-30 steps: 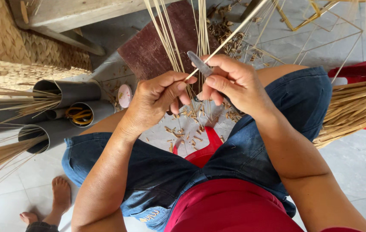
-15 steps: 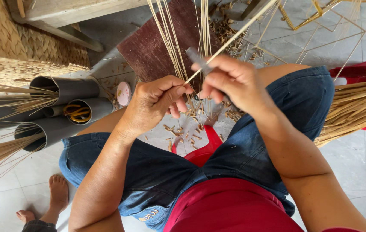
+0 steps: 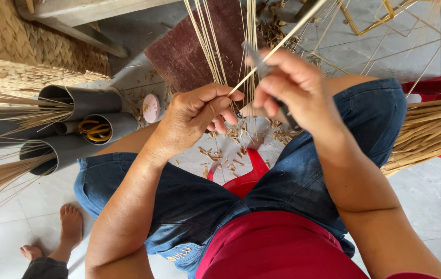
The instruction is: The person sits on a low stool and splits thin bamboo strips with a small knife, pulling strips apart by hand and shaving the edges. Finished strips are set aside with a growing pile of split strips while shavings fall to the floor.
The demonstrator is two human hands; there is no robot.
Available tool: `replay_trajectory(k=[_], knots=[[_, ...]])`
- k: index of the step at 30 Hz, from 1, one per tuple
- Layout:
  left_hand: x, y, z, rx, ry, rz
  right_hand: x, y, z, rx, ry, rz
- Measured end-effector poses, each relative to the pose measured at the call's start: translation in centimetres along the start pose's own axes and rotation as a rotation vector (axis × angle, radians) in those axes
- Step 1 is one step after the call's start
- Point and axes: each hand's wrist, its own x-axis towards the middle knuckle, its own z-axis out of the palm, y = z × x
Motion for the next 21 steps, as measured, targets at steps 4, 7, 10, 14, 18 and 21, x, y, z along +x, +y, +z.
replay_trajectory(k=[4, 7, 10, 14, 18, 21], knots=[[-0.1, 0.0, -0.6, 0.061, 0.0, 0.024, 0.1, -0.4, -1.9, 0.019, 0.107, -0.078], [0.2, 0.0, -0.5, 0.056, 0.004, -0.049, -0.3, 0.3, -1.1, -0.044, 0.067, -0.038], [0.1, 0.1, -0.4, 0.053, 0.002, -0.112, -0.4, 1.9, 1.1, -0.049, -0.041, 0.037], [-0.3, 0.5, -0.7, 0.06, -0.008, -0.133, -0.3, 2.4, 0.3, -0.08, -0.036, 0.07], [-0.3, 0.7, -0.8, 0.024, -0.041, -0.138, -0.5, 0.5, -3.0, 0.077, 0.208, 0.016], [-0.3, 0.6, -0.6, 0.01, -0.036, -0.132, -0.5, -0.6, -3.3, 0.114, 0.261, -0.038]])
